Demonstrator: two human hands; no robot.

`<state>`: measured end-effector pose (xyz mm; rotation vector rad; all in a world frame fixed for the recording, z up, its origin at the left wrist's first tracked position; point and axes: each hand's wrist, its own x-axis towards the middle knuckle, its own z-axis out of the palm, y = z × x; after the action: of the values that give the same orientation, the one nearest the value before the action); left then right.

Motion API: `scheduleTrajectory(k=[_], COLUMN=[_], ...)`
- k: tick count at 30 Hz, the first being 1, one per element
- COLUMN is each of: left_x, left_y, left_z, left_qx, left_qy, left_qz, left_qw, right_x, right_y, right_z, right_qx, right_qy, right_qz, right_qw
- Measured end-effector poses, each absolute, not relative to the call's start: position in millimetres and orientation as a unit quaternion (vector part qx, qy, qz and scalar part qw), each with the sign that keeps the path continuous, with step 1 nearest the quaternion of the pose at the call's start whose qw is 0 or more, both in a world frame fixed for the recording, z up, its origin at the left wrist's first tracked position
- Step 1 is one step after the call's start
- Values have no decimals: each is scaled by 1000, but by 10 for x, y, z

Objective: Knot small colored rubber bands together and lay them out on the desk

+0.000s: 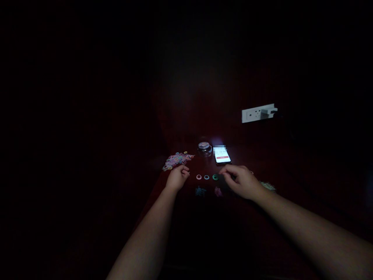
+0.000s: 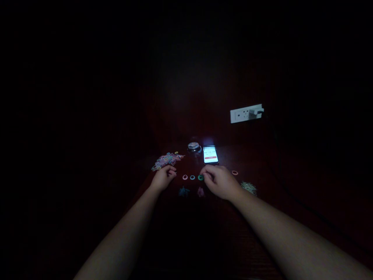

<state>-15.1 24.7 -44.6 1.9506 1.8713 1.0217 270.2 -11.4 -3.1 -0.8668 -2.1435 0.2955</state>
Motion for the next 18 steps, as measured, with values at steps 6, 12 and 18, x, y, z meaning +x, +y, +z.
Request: scheduleTrajectory(k=[6, 12, 18], left_x=[-205, -174, -220], left_y=[300, 293, 319], left_z=[-473, -402, -410], left_qx=[640, 620, 629], left_qy=[639, 615, 598], left_qz=[390, 450, 462], left_qw=[173, 187, 183], right_x=[2739, 2748, 2744], right_y=[-5, -6, 3], right_z=[-116, -117, -124], right_qx=[-326, -331, -348], right_qy=[-847, -841, -829], right_qz=[108, 109, 114], right_qw=[405, 414, 423])
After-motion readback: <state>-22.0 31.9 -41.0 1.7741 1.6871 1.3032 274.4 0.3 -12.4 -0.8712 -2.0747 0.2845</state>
